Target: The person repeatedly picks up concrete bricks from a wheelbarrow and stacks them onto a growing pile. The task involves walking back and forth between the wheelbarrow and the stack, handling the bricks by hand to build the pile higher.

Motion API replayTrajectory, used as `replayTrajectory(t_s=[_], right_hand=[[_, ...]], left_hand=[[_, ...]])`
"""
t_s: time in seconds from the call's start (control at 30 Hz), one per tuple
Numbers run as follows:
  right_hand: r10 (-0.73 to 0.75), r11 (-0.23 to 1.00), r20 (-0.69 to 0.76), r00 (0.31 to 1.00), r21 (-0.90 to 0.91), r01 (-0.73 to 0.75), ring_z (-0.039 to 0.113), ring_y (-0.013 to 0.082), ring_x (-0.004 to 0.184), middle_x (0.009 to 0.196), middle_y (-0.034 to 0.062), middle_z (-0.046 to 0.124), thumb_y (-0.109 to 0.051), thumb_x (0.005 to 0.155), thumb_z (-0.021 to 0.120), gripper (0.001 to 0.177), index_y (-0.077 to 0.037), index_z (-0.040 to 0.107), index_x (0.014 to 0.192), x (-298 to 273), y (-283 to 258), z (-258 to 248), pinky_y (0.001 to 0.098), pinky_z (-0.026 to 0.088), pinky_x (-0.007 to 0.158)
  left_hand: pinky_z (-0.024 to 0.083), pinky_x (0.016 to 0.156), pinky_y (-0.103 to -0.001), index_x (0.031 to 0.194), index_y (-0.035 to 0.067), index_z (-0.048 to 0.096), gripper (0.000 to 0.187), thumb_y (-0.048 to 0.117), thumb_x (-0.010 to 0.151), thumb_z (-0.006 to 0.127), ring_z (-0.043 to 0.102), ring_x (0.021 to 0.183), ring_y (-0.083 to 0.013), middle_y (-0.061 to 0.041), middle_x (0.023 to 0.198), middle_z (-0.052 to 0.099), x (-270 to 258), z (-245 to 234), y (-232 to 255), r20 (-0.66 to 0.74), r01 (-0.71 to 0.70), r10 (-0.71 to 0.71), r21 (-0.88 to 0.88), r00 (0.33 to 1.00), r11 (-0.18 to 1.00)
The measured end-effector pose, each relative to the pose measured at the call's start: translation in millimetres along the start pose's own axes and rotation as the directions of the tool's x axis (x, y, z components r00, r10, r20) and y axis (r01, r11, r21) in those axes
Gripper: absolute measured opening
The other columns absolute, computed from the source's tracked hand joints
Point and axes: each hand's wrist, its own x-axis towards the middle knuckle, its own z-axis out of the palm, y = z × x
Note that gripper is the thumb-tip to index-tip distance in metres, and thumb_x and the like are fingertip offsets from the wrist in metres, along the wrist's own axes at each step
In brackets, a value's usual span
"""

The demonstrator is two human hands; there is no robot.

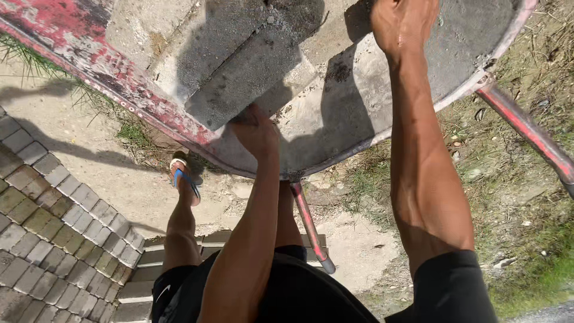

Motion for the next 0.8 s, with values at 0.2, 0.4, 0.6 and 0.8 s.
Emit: replayTrajectory(t_s=[0.2,0.4,0.6,0.8], right_hand=[[-0.168,0.973,-0.147,0.975,0.135,0.188,0.051,0.0333,0.108,0.116,0.019,0.05,-0.01,0.08,0.051,0.045,-0.006,0.038,0.124,-50.8,-26.0,-56.0,0.0446,0.043,0.092],[-0.248,0.936,0.222,0.943,-0.196,0.292,0.026,0.0408,0.12,0.134,0.0296,0.027,-0.044,0.098,0.029,0.052,-0.009,0.051,0.129,-39.8,-20.5,-58.1,0.0501,0.019,0.092],[-0.323,0.453,0.715,0.621,-0.459,0.764,0.032,0.036,0.13,0.138,0.0203,0.041,-0.061,0.083,0.038,0.072,-0.012,0.042,0.136,-15.4,-28.8,-71.8,0.0489,0.014,0.109],[-0.31,0.338,0.778,0.547,-0.448,0.828,0.033,0.0297,0.122,0.138,0.0142,0.037,-0.051,0.082,0.037,0.071,-0.019,0.028,0.145,-7.6,-39.3,-50.5,0.0434,0.026,0.092]], left_hand=[[0.043,0.086,-0.038,0.122,-0.003,0.025,0.053,0.023,0.087,0.055,0.047,0.108,-0.0337,-0.024,0.118,0.041,-25.9,-6.8,-15.8,0.034,-0.208,0.206,0.092,0.978,0.974],[0.042,0.093,-0.045,0.136,-0.013,0.014,0.082,0.036,0.087,0.058,0.04,0.118,-0.0411,-0.034,0.132,0.033,-26.9,-17.8,-8.0,0.105,-0.216,0.191,0.373,0.976,0.902],[0.032,0.103,-0.043,0.129,0.005,0.041,0.06,0.042,0.084,0.056,0.042,0.118,-0.0307,-0.013,0.127,0.045,-24.6,-27.7,18.5,0.499,-0.692,0.49,0.608,0.715,0.39],[0.039,0.091,-0.043,0.116,0.009,0.05,0.071,0.053,0.067,0.077,0.048,0.107,-0.0301,-0.012,0.118,0.051,-8.1,-5.1,-2.1,0.565,-0.669,0.49,0.742,0.664,0.051]])
